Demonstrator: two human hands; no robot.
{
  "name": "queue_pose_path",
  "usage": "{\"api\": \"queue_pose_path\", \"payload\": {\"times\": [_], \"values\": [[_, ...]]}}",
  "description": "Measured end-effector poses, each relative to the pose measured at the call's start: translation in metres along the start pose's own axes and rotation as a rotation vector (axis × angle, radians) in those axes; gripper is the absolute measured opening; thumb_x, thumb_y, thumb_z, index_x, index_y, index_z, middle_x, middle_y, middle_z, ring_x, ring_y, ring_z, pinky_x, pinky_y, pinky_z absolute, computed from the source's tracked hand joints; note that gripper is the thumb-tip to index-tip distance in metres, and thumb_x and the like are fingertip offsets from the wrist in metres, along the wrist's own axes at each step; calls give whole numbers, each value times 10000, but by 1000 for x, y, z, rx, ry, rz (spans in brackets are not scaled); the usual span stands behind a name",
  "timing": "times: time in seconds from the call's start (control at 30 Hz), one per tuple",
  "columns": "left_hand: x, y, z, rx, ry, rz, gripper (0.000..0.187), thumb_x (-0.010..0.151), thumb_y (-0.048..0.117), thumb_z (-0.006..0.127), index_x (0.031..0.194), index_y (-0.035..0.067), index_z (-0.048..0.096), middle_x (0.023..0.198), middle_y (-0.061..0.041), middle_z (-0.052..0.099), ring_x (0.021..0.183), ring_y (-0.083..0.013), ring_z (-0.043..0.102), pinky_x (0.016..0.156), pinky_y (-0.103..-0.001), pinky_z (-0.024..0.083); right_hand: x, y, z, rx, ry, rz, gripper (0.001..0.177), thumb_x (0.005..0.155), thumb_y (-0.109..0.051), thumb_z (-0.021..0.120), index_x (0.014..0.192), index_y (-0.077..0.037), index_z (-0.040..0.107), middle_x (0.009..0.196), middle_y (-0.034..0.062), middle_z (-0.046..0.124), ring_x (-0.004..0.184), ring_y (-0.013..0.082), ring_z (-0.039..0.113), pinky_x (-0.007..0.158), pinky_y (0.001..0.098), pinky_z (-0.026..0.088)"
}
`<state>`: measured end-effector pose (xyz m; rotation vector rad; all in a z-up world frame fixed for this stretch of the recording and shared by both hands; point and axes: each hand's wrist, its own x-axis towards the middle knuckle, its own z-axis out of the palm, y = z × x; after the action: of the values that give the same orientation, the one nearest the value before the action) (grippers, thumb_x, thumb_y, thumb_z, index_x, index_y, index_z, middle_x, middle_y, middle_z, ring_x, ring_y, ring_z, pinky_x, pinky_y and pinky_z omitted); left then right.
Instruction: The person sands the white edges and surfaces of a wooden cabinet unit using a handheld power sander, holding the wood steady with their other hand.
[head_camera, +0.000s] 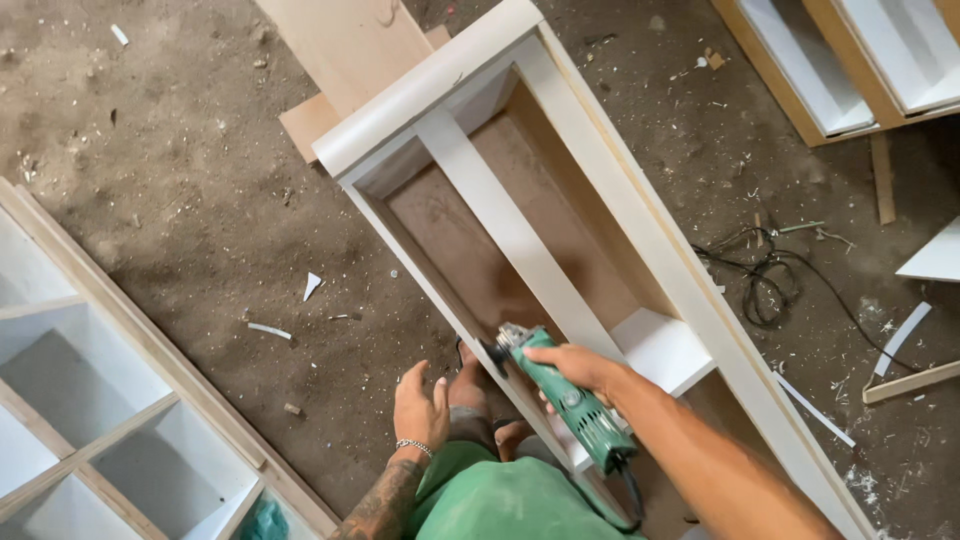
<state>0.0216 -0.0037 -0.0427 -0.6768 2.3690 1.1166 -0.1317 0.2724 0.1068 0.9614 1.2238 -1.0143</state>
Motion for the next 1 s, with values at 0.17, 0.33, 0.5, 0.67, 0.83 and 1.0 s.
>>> {"api": "queue_pose_path", "payload": {"times": [0.17,0.33,0.5,0.67,0.83,1.0], "values": [[-9,88,-27,254,114,716,512,978,156,590,1477,63,655,1542,-157,675,1400,-372,613,1172,-518,499,-52,94,-32,205,109,-141,428,1036,-342,804,1219,5,631,776,244,684,548,350,685,451,453,567],[-26,104,16,782,-381,1172,671,1022,183,534,1688,105,532,1750,-127,477,1649,-367,368,1251,-553,374,-78,230,-66,623,234,-250,407,966,-208,851,1122,137,704,879,337,772,596,419,687,524,534,589],[-66,113,67,1320,-778,954,490,1054,424,616,1449,140,670,1449,-97,724,1452,-292,589,1390,-587,188,-113,361,-66,800,538,-491,267,945,-77,809,1130,92,715,936,272,749,726,421,728,621,544,604],[-82,125,87,1448,-727,862,433,1076,365,504,1355,144,751,1352,-112,775,1295,-286,673,1231,-507,361,-114,473,-40,910,755,-441,314,944,-38,835,1207,42,685,877,287,726,727,440,750,621,572,610],[-78,110,134,1177,-733,751,510,1057,491,522,1345,115,710,1199,-196,826,1136,-395,770,971,-538,576,-137,531,-37,618,969,-247,475,856,-186,957,1266,-57,755,883,204,869,816,365,849,852,481,612],[-201,238,98,876,-918,52,782,921,318,518,1690,257,392,1520,-95,746,1450,-328,658,1316,-626,227,-158,608,-102,118,904,-43,1081,794,-216,1022,1691,-127,424,1572,217,661,1347,491,697,1123,635,596]]}}
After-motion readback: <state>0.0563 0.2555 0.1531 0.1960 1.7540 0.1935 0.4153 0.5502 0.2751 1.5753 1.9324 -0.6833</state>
